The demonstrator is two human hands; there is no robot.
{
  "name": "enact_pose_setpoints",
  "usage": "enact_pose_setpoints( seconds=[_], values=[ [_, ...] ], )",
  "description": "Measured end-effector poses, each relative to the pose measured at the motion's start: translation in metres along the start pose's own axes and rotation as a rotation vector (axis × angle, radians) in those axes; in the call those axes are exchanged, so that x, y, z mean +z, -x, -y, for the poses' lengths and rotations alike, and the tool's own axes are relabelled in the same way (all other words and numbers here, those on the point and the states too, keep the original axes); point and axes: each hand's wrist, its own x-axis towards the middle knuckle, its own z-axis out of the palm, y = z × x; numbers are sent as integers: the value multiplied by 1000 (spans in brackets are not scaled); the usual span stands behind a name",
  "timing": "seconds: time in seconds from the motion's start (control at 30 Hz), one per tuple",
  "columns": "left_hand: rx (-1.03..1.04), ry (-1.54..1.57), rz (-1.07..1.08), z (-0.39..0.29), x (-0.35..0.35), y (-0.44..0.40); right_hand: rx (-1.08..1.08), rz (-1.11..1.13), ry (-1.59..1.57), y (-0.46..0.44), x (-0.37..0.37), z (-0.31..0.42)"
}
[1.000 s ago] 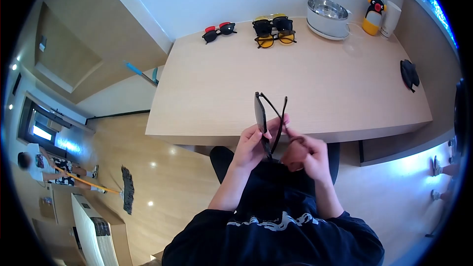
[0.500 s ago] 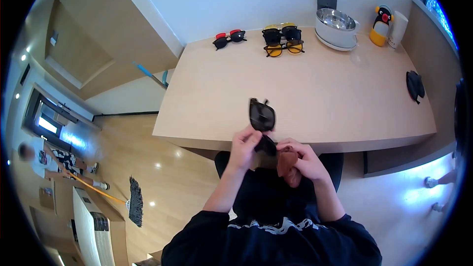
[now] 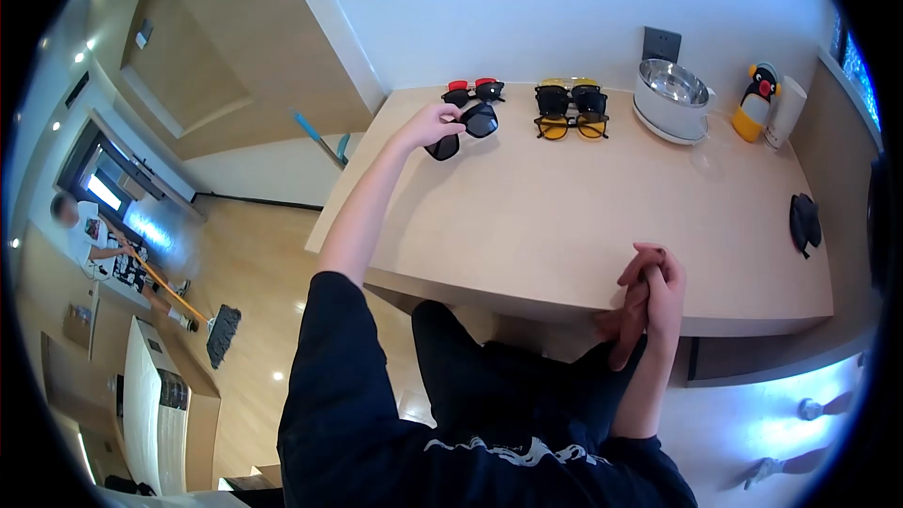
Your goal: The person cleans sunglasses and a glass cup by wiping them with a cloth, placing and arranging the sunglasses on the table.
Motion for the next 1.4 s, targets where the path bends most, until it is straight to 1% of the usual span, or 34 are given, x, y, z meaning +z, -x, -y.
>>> enact_pose_setpoints(
  seconds=[0.07,0.1,0.17,0.23,0.3,0.37,0.43,0.47,0.5,0.57,0.63,0.7,0.73,0.77,0.83,0.9,0.97,1.0,1.07,1.1,1.17,1.2,1.23,1.3,1.33,1.37,1.4],
  values=[
    [-95,-196,15,-13,-1,-11,-36,-49,44,4,-7,-11],
    [-98,-194,15,-4,-2,-21,-33,-48,45,7,-6,-9],
    [-43,-251,82,15,-4,-47,-14,-104,105,11,2,3],
    [-7,-294,72,13,-4,-59,-26,-128,104,13,5,6],
    [-84,-399,162,11,-8,-73,-42,2,28,14,0,3],
    [-40,-450,177,12,-8,-83,-52,-4,68,14,-2,2],
    [24,-554,186,14,-14,-93,-27,39,5,13,-3,-1],
    [-6,-458,197,24,-15,-101,9,44,-22,13,-3,4],
    [-6,-462,210,29,-14,-104,14,33,-28,14,-5,3],
    [-21,-445,168,37,-12,-109,25,24,2,13,-6,0],
    [-31,-467,157,30,-11,-109,29,31,5,13,-9,-2],
    [20,-647,186,33,-17,-112,35,33,14,13,-10,-1],
    [-70,-621,152,32,-18,-111,33,48,2,13,-10,0],
    [-70,-614,156,38,-19,-112,31,65,-10,13,-10,1],
    [-70,-440,81,49,-22,-115,33,79,51,13,-15,-4],
    [-59,-400,93,54,-25,-115,35,91,109,13,-15,-1],
    [70,-582,4,54,-21,-111,35,58,53,10,-7,10],
    [70,-573,15,47,-13,-107,45,50,59,10,-2,11],
    [238,-870,-395,15,9,-99,-204,-103,275,7,5,6],
    [242,-863,-387,3,21,-97,-199,-111,280,8,4,5],
    [336,-568,-453,-23,50,-95,-159,-68,454,12,1,3],
    [314,-493,-357,-41,67,-92,-58,-37,295,14,1,-5],
    [291,-420,-260,-58,84,-90,-61,-41,298,14,2,-4],
    [463,-588,-140,-82,116,-87,-11,-41,215,11,3,2],
    [466,-583,-134,-83,129,-88,63,-68,219,9,-1,9],
    [476,-628,-106,-81,142,-92,105,-128,107,9,-8,3],
    [490,-672,-82,-82,151,-94,123,-145,-108,10,-14,1]
  ],
)
